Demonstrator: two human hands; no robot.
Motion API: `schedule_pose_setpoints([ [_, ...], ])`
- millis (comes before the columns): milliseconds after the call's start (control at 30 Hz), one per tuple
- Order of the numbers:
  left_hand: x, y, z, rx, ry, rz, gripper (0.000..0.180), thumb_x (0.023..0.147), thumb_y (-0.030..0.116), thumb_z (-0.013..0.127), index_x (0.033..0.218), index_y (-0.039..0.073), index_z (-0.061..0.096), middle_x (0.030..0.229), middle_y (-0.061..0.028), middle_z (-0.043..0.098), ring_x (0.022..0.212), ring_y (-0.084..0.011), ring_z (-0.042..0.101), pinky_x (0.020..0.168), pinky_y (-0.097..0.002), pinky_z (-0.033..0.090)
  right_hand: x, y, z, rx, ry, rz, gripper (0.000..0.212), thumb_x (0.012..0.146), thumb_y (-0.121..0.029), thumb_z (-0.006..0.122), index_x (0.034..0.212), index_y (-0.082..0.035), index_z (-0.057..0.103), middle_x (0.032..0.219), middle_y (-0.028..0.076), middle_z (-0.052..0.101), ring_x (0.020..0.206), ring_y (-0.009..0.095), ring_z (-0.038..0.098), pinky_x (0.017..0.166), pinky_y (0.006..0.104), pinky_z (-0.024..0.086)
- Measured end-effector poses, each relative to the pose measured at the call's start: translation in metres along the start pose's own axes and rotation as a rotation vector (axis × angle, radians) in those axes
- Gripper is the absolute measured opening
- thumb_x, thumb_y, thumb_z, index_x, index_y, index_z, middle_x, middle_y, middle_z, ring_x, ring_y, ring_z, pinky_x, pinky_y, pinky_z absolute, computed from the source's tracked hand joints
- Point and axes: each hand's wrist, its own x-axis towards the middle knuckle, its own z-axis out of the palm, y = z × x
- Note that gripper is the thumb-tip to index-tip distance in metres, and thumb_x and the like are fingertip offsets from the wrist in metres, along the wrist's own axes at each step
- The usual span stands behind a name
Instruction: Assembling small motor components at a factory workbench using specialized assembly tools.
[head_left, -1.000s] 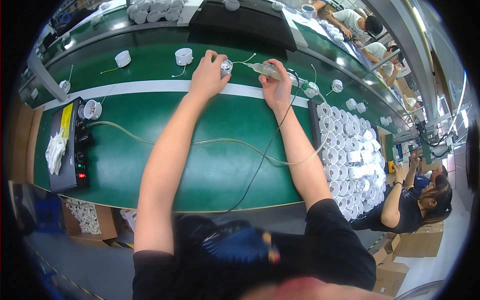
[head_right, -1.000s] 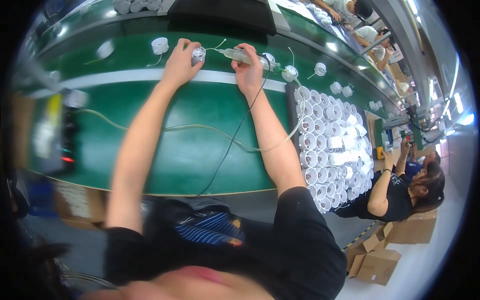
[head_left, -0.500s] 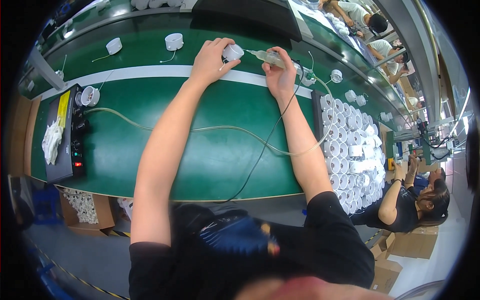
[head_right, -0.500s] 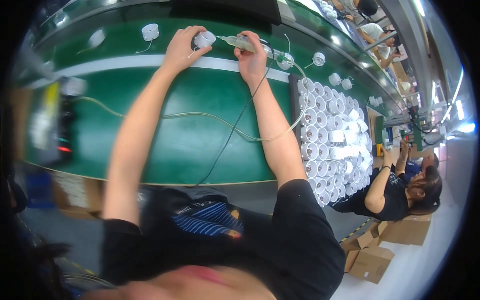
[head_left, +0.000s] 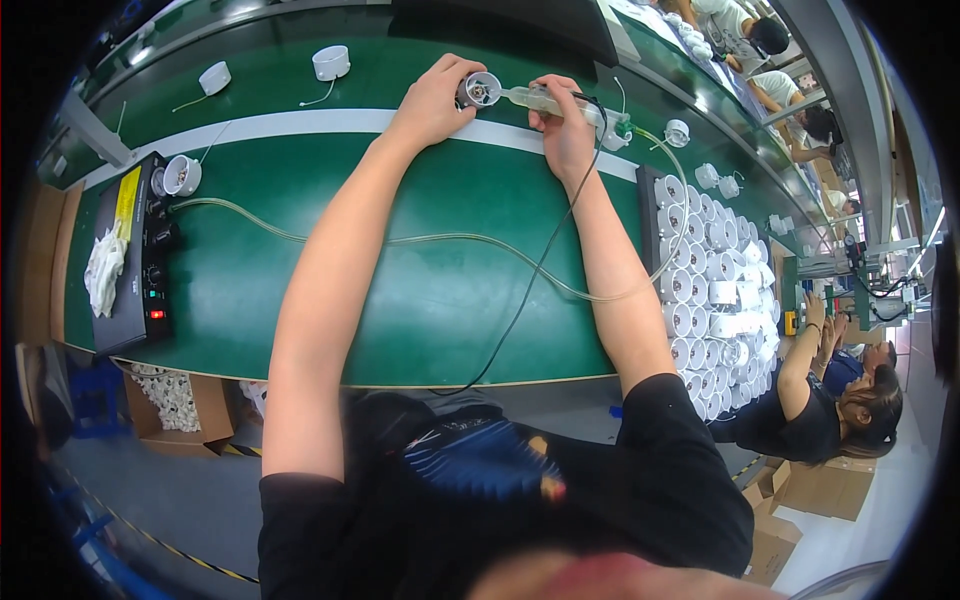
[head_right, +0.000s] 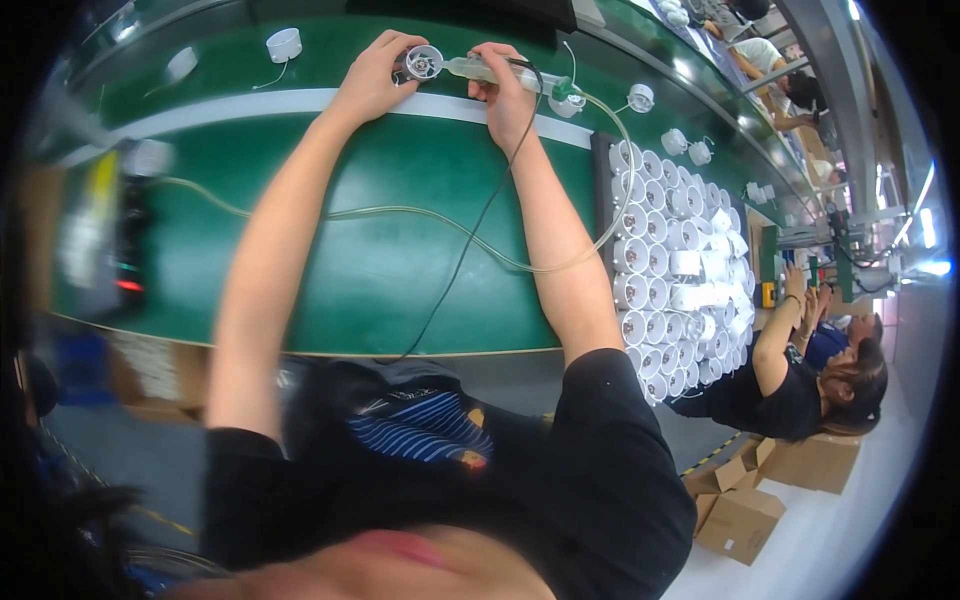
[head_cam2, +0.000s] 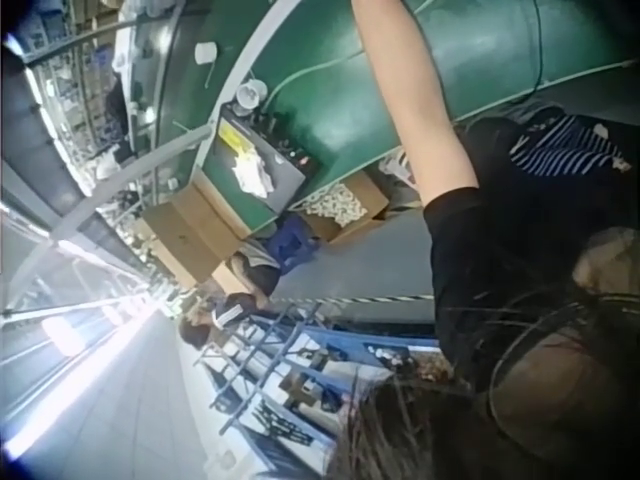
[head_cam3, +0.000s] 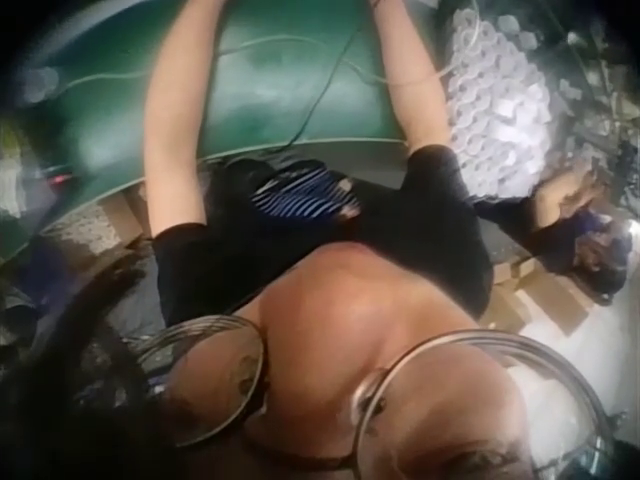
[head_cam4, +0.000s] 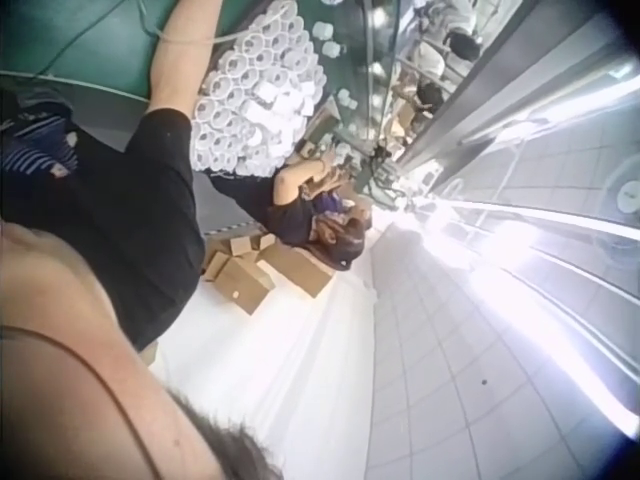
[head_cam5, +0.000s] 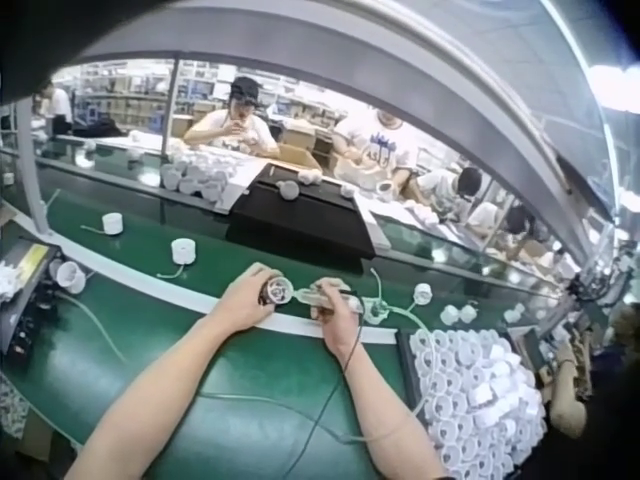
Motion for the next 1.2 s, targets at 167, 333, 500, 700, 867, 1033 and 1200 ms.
schedule_pose_setpoints([
  [167,-0.0018,-0.0024,0.0016,-0.024,-0.004,0.011,0.051,0.075,0.004,0.075,0.123,0.012,0.062,0.121,-0.0088,0.062,0.105,-0.0313,0.066,0.091,-0.0383,0.055,-0.0024,0.0024,0.0041,-0.108,-0.001,-0.019,0.019,0.097,-0.023,0.064,0.105,-0.006,0.064,0.093,0.007,0.067,0.065,0.014,0.057,0.06,0.0247,0.04],
  [333,0.002,-0.0018,0.001,-0.055,-0.004,0.014,0.05,0.074,0.004,0.075,0.122,0.01,0.062,0.119,-0.0093,0.064,0.103,-0.0318,0.066,0.09,-0.0385,0.055,0.0018,0.0031,0.0019,-0.09,-0.011,-0.032,0.022,0.094,-0.026,0.068,0.103,-0.006,0.065,0.094,0.005,0.069,0.063,0.012,0.058,0.058,0.024,0.04],
  [500,-0.0012,-0.0007,-0.0009,-0.049,-0.023,-0.014,0.05,0.074,0.004,0.075,0.122,0.01,0.062,0.119,-0.0098,0.065,0.103,-0.0326,0.066,0.09,-0.039,0.055,-0.0011,0.0046,0.0036,-0.103,0.002,-0.025,0.019,0.097,-0.023,0.065,0.106,-0.006,0.065,0.093,0.007,0.067,0.065,0.013,0.057,0.059,0.0242,0.04],
  [700,-0.0003,0.0023,0.002,0.008,-0.011,-0.032,0.052,0.075,0.006,0.076,0.125,0.011,0.061,0.12,-0.0091,0.065,0.104,-0.0307,0.067,0.09,-0.0395,0.056,-0.0007,0.0042,0.0015,-0.127,0.013,-0.02,0.021,0.097,-0.023,0.064,0.107,-0.005,0.064,0.094,0.009,0.067,0.064,0.014,0.057,0.058,0.0243,0.041],
  [867,-0.0014,-0.0005,0.0025,0.169,0.068,-0.092,0.055,0.075,0.009,0.077,0.128,0.012,0.06,0.119,-0.0093,0.064,0.108,-0.0318,0.064,0.092,-0.0425,0.053,-0.0008,0.0025,0.0029,-0.108,0.025,-0.018,0.022,0.097,-0.024,0.064,0.107,-0.004,0.064,0.095,0.009,0.066,0.064,0.015,0.057,0.059,0.0243,0.04],
  [1033,-0.0001,-0.0022,0.0035,0.415,0.269,-0.17,0.055,0.076,0.009,0.077,0.127,0.013,0.06,0.121,-0.0101,0.063,0.116,-0.0339,0.059,0.096,-0.0435,0.051,-0.0006,0.0041,0.0014,-0.083,0.011,-0.016,0.023,0.097,-0.025,0.064,0.107,-0.004,0.064,0.095,0.009,0.066,0.064,0.015,0.057,0.059,0.025,0.04],
  [1200,-0.0031,-0.002,-0.0021,0.55,0.38,0.022,0.05,0.078,0.009,0.075,0.125,0.011,0.061,0.127,-0.0115,0.06,0.122,-0.0354,0.055,0.103,-0.0451,0.047,0.0,0.0018,-0.0001,-0.007,-0.001,-0.004,0.023,0.097,-0.025,0.062,0.106,-0.005,0.064,0.096,0.009,0.064,0.066,0.017,0.055,0.059,0.0269,0.04],
])
